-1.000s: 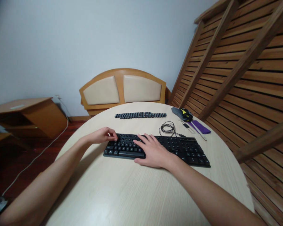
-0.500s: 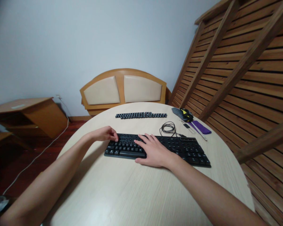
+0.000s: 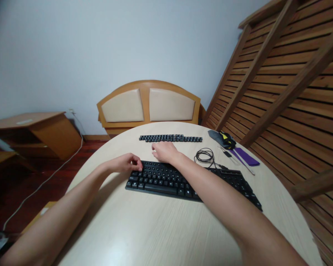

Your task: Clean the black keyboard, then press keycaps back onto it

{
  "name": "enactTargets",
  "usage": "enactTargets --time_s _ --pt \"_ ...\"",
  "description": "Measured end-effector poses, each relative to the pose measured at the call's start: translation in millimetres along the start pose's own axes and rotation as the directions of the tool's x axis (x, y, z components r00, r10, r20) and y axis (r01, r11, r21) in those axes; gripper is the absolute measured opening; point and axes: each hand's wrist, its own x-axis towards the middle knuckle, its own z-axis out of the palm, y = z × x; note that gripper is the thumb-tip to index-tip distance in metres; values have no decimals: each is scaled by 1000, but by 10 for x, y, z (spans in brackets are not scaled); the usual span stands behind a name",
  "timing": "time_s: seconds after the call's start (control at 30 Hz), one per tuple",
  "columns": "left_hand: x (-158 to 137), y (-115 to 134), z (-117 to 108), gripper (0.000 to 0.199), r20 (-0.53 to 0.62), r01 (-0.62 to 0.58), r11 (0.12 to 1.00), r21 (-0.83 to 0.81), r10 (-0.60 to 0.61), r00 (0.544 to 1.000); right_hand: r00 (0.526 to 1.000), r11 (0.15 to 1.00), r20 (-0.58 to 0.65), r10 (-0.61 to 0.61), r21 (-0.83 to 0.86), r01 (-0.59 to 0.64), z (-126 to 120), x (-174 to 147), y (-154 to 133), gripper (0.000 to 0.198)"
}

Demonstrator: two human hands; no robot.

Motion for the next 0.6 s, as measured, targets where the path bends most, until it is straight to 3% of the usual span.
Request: enactTargets --time_s 0.27,0.6 --pt "-22 17 35 24 -5 -14 997 -70 13 1000 999 996 -50 13 -83 -17 155 833 -21 31" --pt "-19 27 40 22 8 6 995 -102 -6 1000 993 989 -90 -72 -135 59 363 1099 34 32"
